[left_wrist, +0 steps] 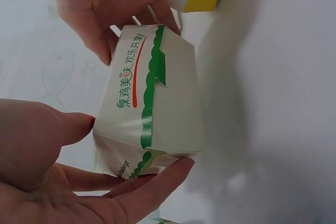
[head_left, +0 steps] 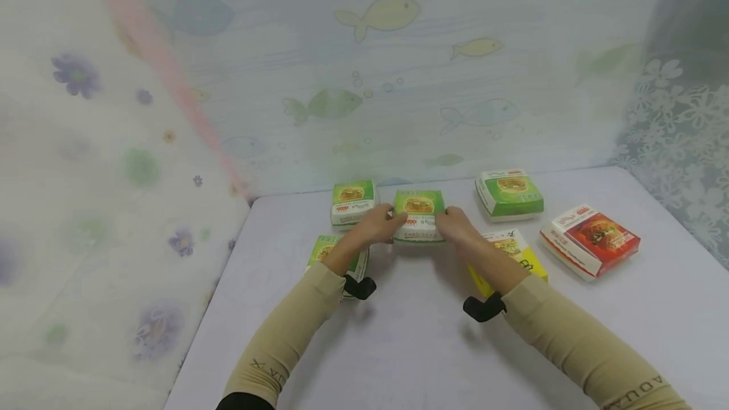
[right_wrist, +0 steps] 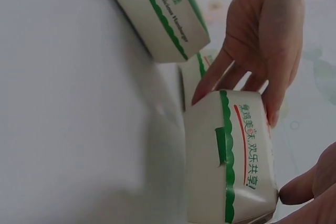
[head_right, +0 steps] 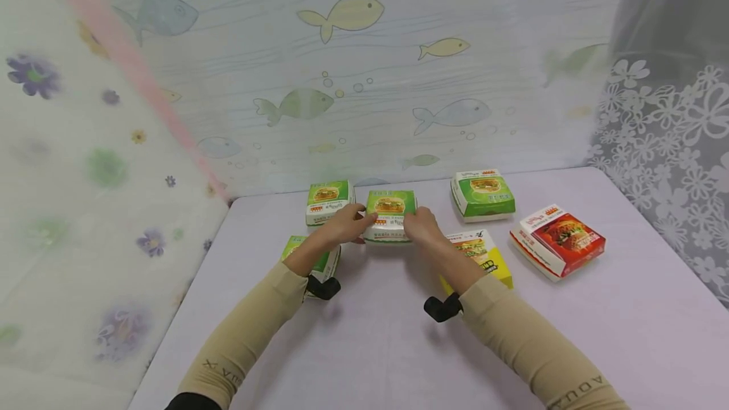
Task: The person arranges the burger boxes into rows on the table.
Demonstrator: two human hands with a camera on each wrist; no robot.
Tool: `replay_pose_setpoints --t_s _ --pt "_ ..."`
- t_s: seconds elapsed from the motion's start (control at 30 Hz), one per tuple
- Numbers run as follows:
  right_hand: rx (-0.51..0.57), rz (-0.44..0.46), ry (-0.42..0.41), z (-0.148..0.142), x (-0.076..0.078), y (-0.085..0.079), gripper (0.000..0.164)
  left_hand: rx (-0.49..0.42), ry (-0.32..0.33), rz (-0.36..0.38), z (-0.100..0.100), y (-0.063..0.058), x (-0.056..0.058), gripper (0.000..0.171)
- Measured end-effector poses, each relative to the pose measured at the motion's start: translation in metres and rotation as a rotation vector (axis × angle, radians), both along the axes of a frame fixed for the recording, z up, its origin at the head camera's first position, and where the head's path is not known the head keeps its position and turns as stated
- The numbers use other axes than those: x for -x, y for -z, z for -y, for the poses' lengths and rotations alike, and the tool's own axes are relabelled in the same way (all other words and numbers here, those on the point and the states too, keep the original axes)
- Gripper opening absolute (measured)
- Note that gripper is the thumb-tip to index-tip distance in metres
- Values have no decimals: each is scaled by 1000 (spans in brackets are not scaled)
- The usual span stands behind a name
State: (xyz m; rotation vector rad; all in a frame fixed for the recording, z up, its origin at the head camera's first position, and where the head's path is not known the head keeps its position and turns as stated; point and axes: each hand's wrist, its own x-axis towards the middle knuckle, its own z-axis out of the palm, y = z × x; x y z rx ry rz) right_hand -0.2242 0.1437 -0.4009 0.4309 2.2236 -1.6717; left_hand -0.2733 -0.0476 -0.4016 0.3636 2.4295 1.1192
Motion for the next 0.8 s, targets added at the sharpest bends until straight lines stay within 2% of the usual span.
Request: replay_pose_setpoints --t_s 0.23,0.5,0.8 --pt "-18 -43 -34 -5 4 -8 56 -105 -42 56 -3 2 2 61" --pt "-76 -63 -70 -15 14 -16 58 -157 -72 63 -10 -7 6 62" --pt "-104 -144 -108 -27 29 -20 53 -269 -79 102 -19 -8 24 59"
